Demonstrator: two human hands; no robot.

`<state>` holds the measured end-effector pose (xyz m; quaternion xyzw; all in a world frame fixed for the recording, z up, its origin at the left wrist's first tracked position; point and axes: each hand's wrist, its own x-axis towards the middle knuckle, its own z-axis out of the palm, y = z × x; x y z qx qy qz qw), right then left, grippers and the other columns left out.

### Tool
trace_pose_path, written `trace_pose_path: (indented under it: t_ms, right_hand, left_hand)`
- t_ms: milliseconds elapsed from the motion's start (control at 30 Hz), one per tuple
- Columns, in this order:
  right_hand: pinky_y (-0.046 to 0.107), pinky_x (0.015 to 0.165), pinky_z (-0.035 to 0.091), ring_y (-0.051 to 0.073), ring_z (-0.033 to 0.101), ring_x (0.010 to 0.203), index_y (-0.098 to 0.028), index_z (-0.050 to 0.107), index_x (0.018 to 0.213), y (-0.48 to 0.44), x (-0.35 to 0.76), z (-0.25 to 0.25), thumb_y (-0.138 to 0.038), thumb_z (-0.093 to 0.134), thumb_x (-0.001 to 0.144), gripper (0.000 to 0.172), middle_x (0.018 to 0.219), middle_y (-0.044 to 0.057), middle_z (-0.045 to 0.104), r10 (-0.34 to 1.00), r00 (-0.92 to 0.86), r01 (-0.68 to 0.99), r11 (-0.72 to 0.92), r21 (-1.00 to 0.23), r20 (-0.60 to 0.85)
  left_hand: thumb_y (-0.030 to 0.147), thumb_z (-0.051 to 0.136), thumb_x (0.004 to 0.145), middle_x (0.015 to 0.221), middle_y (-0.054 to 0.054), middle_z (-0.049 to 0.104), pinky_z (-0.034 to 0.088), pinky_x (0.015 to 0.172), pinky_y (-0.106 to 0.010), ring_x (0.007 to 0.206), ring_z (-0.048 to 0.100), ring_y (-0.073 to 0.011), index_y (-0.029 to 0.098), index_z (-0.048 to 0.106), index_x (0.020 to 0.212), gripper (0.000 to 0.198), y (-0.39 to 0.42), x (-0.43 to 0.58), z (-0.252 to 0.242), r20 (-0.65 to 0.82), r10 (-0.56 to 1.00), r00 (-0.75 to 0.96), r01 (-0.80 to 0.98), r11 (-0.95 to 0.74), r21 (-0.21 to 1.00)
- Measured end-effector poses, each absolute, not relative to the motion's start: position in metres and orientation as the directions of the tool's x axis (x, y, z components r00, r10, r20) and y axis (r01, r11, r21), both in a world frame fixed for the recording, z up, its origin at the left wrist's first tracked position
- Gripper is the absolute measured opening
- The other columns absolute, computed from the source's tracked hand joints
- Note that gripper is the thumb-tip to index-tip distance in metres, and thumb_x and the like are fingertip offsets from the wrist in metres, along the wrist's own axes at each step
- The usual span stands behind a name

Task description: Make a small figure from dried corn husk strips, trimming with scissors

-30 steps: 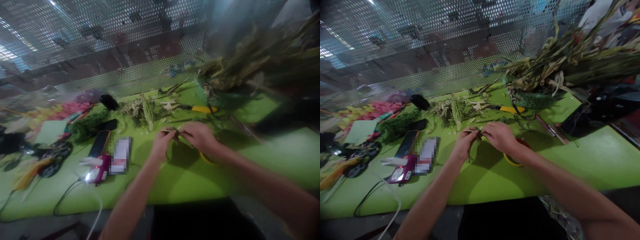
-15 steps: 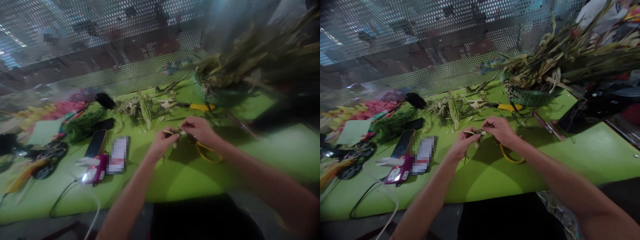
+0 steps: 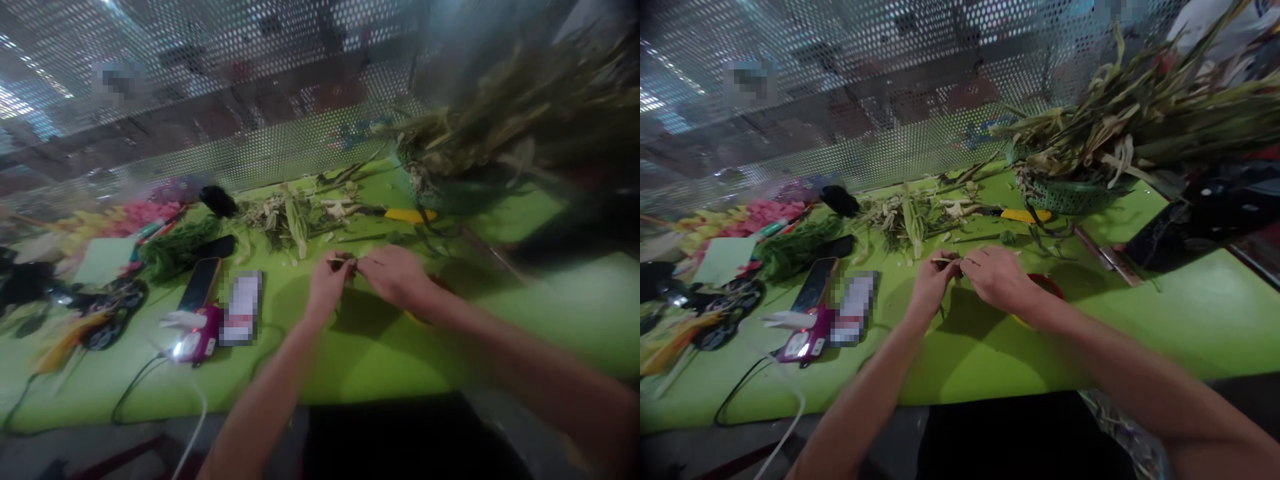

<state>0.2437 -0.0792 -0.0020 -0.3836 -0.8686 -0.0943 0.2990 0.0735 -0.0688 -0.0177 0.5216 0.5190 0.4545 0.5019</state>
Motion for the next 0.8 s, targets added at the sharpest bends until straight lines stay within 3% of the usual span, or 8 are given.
trace_pose_path:
  t_ms: [67,167,300,400,467,533,633,800]
  right_hand:
    - [0.031,0.062,0.030,0.016,0.046,0.063,-0.017,0.065,0.074,-0.077,0.247,0.001,-0.015,0.047,0.094,0.026,0.070,0.005,0.061,0.630,-0.492,0.704,0.694,-0.151,0.601]
    - [0.028,0.063,0.033,0.014,0.051,0.067,-0.018,0.068,0.078,-0.072,0.254,0.004,-0.022,0.055,0.093,0.020,0.073,0.003,0.064,0.746,-0.374,0.638,0.638,-0.431,0.551]
    - [0.025,0.059,0.035,0.013,0.051,0.062,-0.017,0.067,0.073,-0.063,0.257,0.007,-0.031,0.067,0.084,0.017,0.067,0.000,0.062,0.925,-0.254,0.394,0.365,-0.844,0.281]
    - [0.025,0.057,0.035,0.012,0.048,0.058,-0.017,0.063,0.070,-0.062,0.252,0.010,-0.036,0.069,0.080,0.023,0.062,-0.002,0.058,0.958,-0.271,0.198,0.153,-0.968,0.096]
    - [0.026,0.058,0.036,0.012,0.048,0.058,-0.017,0.061,0.070,-0.065,0.249,0.011,-0.036,0.067,0.082,0.023,0.063,-0.002,0.058,0.961,-0.259,0.180,0.148,-0.972,0.098]
    - [0.026,0.060,0.036,0.013,0.051,0.063,-0.018,0.062,0.072,-0.070,0.247,0.010,-0.032,0.063,0.085,0.020,0.067,0.000,0.060,0.949,-0.242,0.269,0.264,-0.926,0.200]
    - [0.026,0.064,0.035,0.014,0.051,0.068,-0.018,0.063,0.072,-0.076,0.245,0.005,-0.024,0.055,0.092,0.022,0.071,0.002,0.061,0.864,-0.299,0.495,0.503,-0.708,0.405]
    - [0.030,0.064,0.031,0.015,0.043,0.062,-0.018,0.062,0.073,-0.079,0.242,-0.005,-0.021,0.045,0.096,0.030,0.066,0.003,0.058,0.727,-0.395,0.708,0.631,-0.318,0.562]
  left_hand:
    - [0.025,0.072,0.077,0.068,0.001,0.064,0.042,0.060,-0.024,0.060,0.054,-0.0106,0.016,0.065,0.080,0.012,-0.071,0.074,-0.014,-0.007,0.997,0.072,0.227,-0.009,0.974]
    - [0.022,0.069,0.078,0.076,-0.001,0.067,0.042,0.063,-0.024,0.066,0.057,-0.0115,0.017,0.068,0.083,0.007,-0.074,0.072,-0.010,0.023,0.988,0.150,0.306,-0.068,0.950]
    - [0.030,0.074,0.076,0.067,0.000,0.064,0.045,0.062,-0.025,0.061,0.057,-0.0105,0.016,0.067,0.080,0.017,-0.073,0.065,-0.013,-0.059,0.946,0.320,0.095,0.029,0.995]
    - [0.031,0.082,0.068,0.070,-0.001,0.067,0.049,0.063,-0.025,0.061,0.061,-0.0108,0.015,0.066,0.082,0.026,-0.071,0.062,-0.015,-0.092,0.925,0.369,-0.147,0.156,0.977]
    - [0.030,0.083,0.066,0.072,-0.001,0.068,0.050,0.062,-0.024,0.063,0.063,-0.0115,0.016,0.064,0.083,0.029,-0.070,0.064,-0.016,-0.112,0.939,0.326,-0.270,0.206,0.940]
    - [0.029,0.083,0.067,0.071,0.000,0.067,0.050,0.060,-0.023,0.063,0.064,-0.0113,0.016,0.063,0.083,0.029,-0.070,0.068,-0.017,-0.132,0.960,0.248,-0.344,0.215,0.914]
    - [0.026,0.079,0.070,0.070,0.001,0.066,0.049,0.060,-0.022,0.061,0.062,-0.0097,0.017,0.060,0.081,0.024,-0.070,0.074,-0.020,-0.116,0.981,0.154,-0.358,0.165,0.919]
    - [0.026,0.068,0.083,0.073,0.000,0.065,0.048,0.062,-0.025,0.064,0.060,-0.0106,0.017,0.061,0.083,0.012,-0.075,0.079,-0.020,0.073,0.996,0.052,-0.011,-0.072,0.997]
